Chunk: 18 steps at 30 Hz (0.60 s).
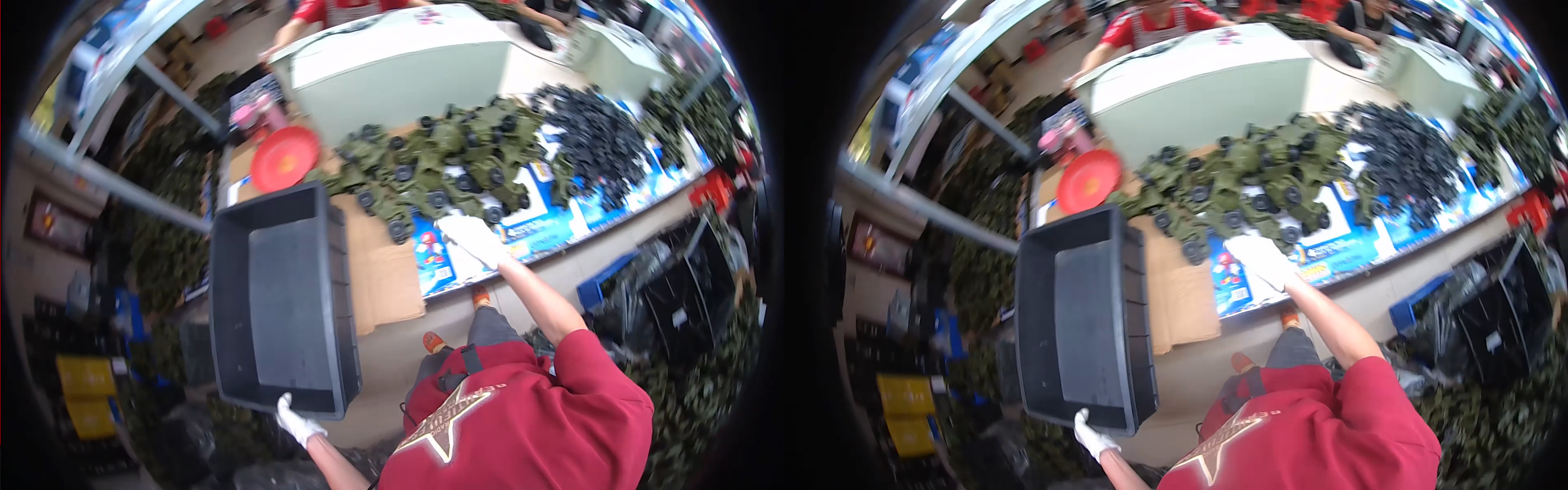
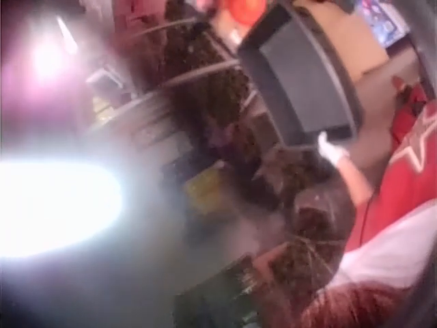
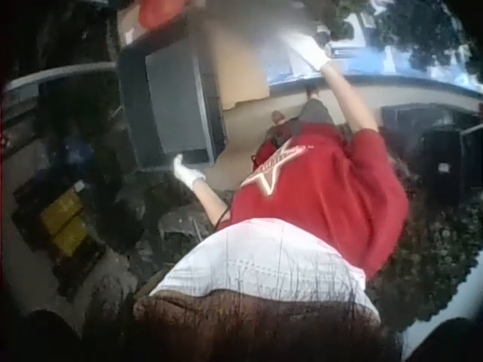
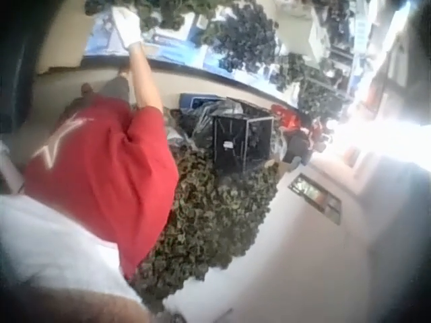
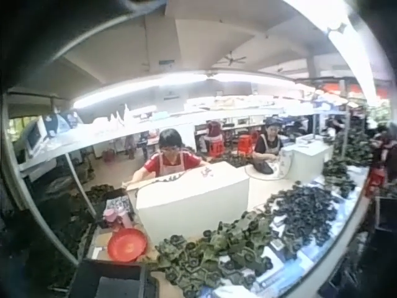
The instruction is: The person dumps plastic parts and toy vehicle bodies from bins onto a table, assembles the parts onto the toy vehicle bodies by hand, and places the assembled vehicles into a bin.
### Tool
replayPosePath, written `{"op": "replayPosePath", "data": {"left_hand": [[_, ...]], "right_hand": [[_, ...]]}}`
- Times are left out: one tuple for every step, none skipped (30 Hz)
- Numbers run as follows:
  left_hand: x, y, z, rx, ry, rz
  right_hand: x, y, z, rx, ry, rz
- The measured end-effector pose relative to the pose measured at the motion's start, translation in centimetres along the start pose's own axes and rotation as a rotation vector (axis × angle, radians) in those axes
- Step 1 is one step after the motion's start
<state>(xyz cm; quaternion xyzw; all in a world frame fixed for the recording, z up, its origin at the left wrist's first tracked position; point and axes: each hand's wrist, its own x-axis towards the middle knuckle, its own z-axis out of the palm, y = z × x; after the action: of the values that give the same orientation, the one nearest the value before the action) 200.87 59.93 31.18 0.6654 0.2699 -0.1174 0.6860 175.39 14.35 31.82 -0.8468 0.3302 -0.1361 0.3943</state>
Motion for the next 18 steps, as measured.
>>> {"op": "replayPosePath", "data": {"left_hand": [[0.5, -1.1, -0.2, -0.017, -0.022, -0.02], [0.1, -1.3, 0.0, 0.008, -0.058, -0.011], [-1.0, -0.7, 0.9, 0.078, -0.052, 0.022], [-1.1, -0.5, 1.3, 0.116, -0.079, 0.032], [-1.5, -0.2, 1.8, 0.147, -0.096, 0.043], [-2.6, 0.6, 3.1, 0.266, -0.022, 0.04], [-4.0, 1.8, 4.4, 0.384, 0.055, 0.043], [-7.7, 3.8, 6.7, 0.621, 0.288, 0.116], [6.0, 0.0, -1.0, 0.868, 0.317, 1.013], [5.1, 0.2, 0.3, 0.88, 0.296, 1.015], [2.3, 1.8, 2.8, 0.791, 0.306, 1.131], [-1.1, 3.7, 5.8, 0.694, 0.317, 1.246], [-4.6, 5.2, 8.6, 0.596, 0.339, 1.366], [-6.9, 5.0, 11.8, 0.658, 0.214, 1.371], [-12.0, 4.1, 15.5, 0.635, 0.119, 1.183], [-14.7, 2.9, 19.4, 0.646, -0.049, 1.36], [-17.8, 1.3, 22.9, 0.66, -0.282, 1.353], [-22.4, -1.2, 27.1, 0.598, -0.485, 1.123]], "right_hand": [[-2.1, 1.5, -0.1, -0.067, -0.02, 0.076], [-4.3, 1.5, -0.5, 0.034, 0.086, 0.098], [-5.8, 2.5, -1.3, 0.064, 0.087, 0.217], [-7.4, 3.7, -2.0, 0.133, 0.121, 0.34], [-8.6, 4.8, -2.9, 0.204, 0.147, 0.451], [-9.7, 6.0, -3.6, 0.207, 0.171, 0.483], [-10.6, 7.4, -4.5, 0.216, 0.27, 0.495], [-11.4, 8.5, -5.2, 0.222, 0.357, 0.502], [-12.2, 9.5, -6.9, 0.226, 0.41, 0.507], [-12.3, 10.6, -8.3, 0.168, 0.455, 0.542], [-12.4, 11.9, -10.0, 0.117, 0.497, 0.577], [-12.8, 14.2, -11.5, 0.033, 0.606, 0.551], [-12.8, 16.8, -12.8, -0.04, 0.705, 0.518], [-12.7, 18.0, -14.5, 0.032, 0.8, 0.614], [-12.3, 19.2, -16.2, 0.105, 0.886, 0.702], [-12.0, 21.6, -17.7, 0.085, 0.987, 0.702], [-11.9, 23.2, -19.3, 0.094, 0.987, 0.711], [-12.0, 24.3, -20.9, 0.123, 0.889, 0.769]]}}
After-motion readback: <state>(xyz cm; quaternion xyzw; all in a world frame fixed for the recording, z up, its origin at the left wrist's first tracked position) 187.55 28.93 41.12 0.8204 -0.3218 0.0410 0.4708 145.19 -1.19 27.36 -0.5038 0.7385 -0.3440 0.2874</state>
